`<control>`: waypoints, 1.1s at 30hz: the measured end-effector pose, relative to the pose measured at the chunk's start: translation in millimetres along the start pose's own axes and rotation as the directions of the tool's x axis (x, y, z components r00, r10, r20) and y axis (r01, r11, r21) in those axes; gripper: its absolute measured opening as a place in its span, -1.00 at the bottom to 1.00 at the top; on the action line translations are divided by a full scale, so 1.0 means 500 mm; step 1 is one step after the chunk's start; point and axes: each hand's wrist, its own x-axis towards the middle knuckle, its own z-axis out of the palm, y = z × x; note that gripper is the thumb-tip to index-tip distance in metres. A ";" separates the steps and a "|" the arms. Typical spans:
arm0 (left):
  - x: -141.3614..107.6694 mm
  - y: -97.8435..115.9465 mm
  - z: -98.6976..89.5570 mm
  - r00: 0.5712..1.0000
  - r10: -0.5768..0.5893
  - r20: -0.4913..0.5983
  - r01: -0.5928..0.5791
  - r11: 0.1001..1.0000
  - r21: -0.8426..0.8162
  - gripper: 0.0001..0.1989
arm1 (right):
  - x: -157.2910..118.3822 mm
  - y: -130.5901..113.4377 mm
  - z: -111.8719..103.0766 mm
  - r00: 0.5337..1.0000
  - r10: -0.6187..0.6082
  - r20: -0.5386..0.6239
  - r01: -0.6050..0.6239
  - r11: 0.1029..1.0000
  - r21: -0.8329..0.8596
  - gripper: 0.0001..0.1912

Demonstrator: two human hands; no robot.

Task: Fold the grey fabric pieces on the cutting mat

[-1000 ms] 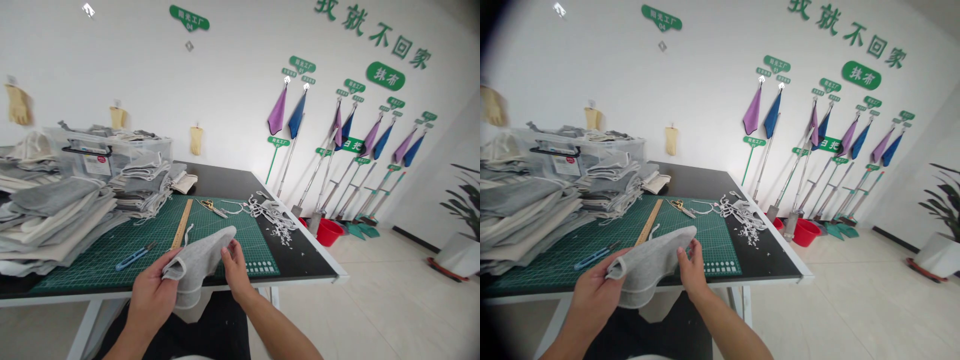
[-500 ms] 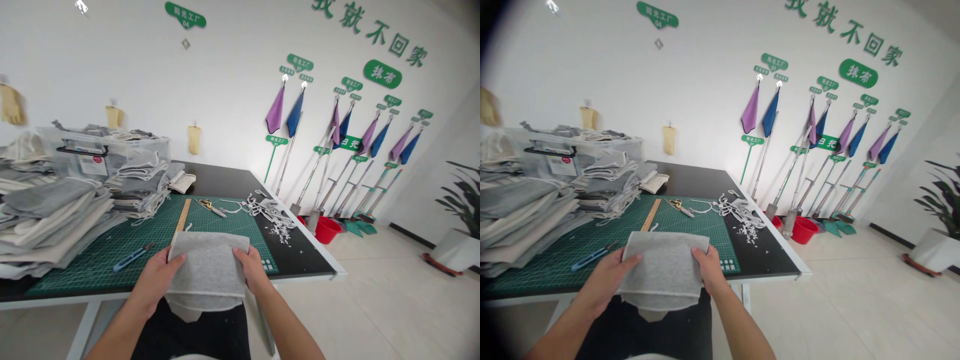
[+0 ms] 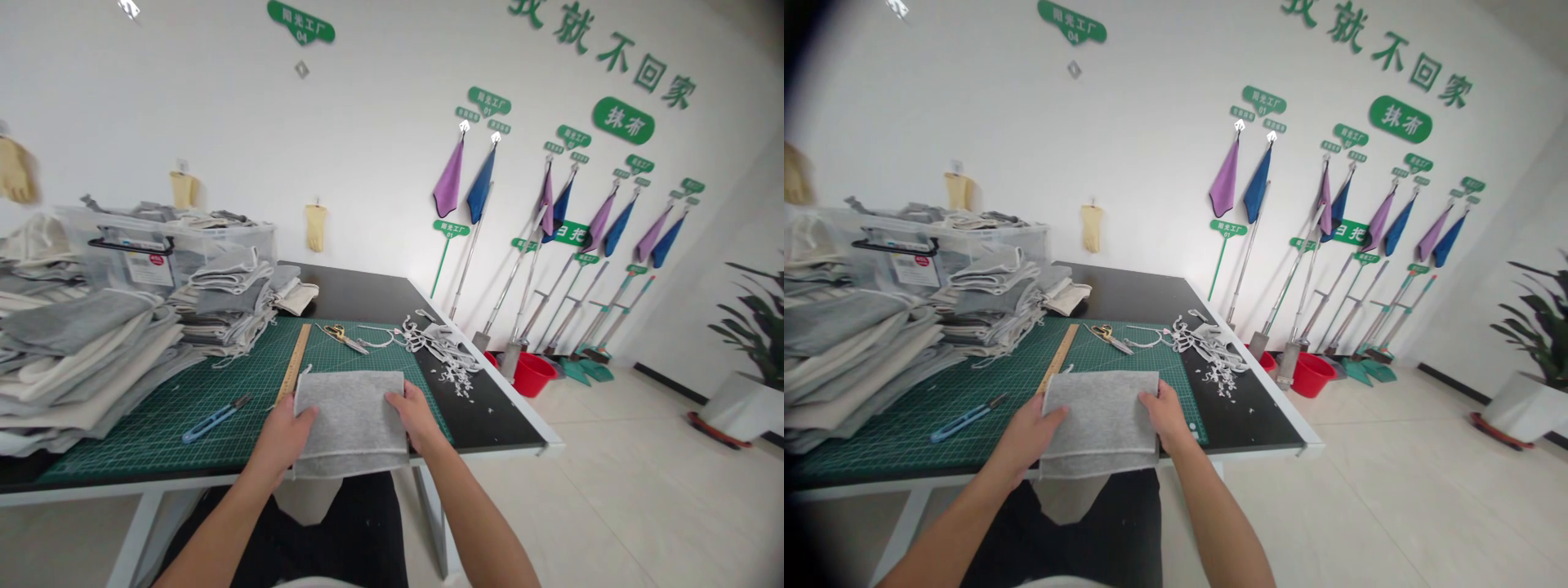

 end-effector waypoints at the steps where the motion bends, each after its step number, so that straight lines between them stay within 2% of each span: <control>1: 0.003 0.000 0.003 1.000 0.012 -0.029 -0.010 0.996 0.086 -0.60 | 0.007 0.006 -0.005 0.999 -0.005 -0.034 0.001 0.996 -0.091 -0.68; 4: 0.000 -0.001 0.008 0.981 0.131 -0.143 -0.067 0.920 0.385 -0.47 | 0.017 0.018 -0.021 0.990 -0.044 -0.134 0.005 0.961 -0.277 -0.64; 6: -0.009 -0.004 0.013 0.932 0.325 -0.159 -0.170 0.782 0.600 -0.56 | 0.014 0.019 -0.028 0.984 -0.111 -0.138 0.051 0.923 -0.382 -0.65; 7: -0.015 -0.007 0.017 0.897 0.424 -0.124 -0.239 0.703 0.670 -0.62 | 0.012 0.018 -0.029 0.983 -0.147 -0.112 0.087 0.903 -0.420 -0.68; 9: -0.025 -0.015 0.030 0.818 0.574 -0.015 -0.399 0.586 0.705 -0.72 | 0.010 0.014 -0.027 0.978 -0.207 -0.016 0.176 0.865 -0.470 -0.75; 11: -0.032 -0.025 0.048 0.746 0.660 0.091 -0.529 0.503 0.683 -0.76 | 0.014 0.008 -0.018 0.962 -0.254 0.101 0.271 0.830 -0.487 -0.83; 13: -0.037 -0.037 0.067 0.704 0.692 0.160 -0.596 0.453 0.663 -0.77 | 0.022 0.005 -0.003 0.929 -0.297 0.221 0.369 0.797 -0.478 -0.91; 16: -0.040 -0.053 0.086 0.719 0.661 0.214 -0.605 0.443 0.662 -0.75 | 0.043 0.007 0.028 0.862 -0.351 0.366 0.492 0.752 -0.439 -0.93; 18: -0.040 -0.061 0.090 0.745 0.623 0.239 -0.594 0.456 0.663 -0.73 | 0.056 0.013 0.049 0.842 -0.363 0.399 0.521 0.741 -0.425 -0.93; 21: -0.041 -0.066 0.089 0.757 0.602 0.254 -0.593 0.469 0.655 -0.72 | 0.071 0.024 0.071 0.853 -0.358 0.380 0.505 0.749 -0.428 -0.90; 26: -0.042 -0.071 0.089 0.741 0.632 0.225 -0.603 0.480 0.638 -0.73 | 0.078 0.036 0.078 0.856 -0.338 0.390 0.493 0.760 -0.423 -0.92; 27: -0.042 -0.071 0.089 0.738 0.638 0.221 -0.604 0.479 0.637 -0.73 | 0.077 0.037 0.076 0.859 -0.332 0.389 0.487 0.764 -0.423 -0.83; 30: -0.044 -0.069 0.089 0.733 0.644 0.222 -0.607 0.470 0.641 -0.73 | 0.074 0.042 0.069 0.886 -0.307 0.347 0.432 0.817 -0.381 -0.22; 31: -0.044 -0.068 0.088 0.733 0.641 0.225 -0.606 0.467 0.644 -0.73 | 0.073 0.044 0.067 0.893 -0.301 0.334 0.416 0.834 -0.362 -0.09; 33: -0.047 -0.064 0.087 0.740 0.630 0.236 -0.602 0.464 0.650 -0.72 | 0.071 0.048 0.066 0.901 -0.300 0.313 0.403 0.846 -0.349 -0.08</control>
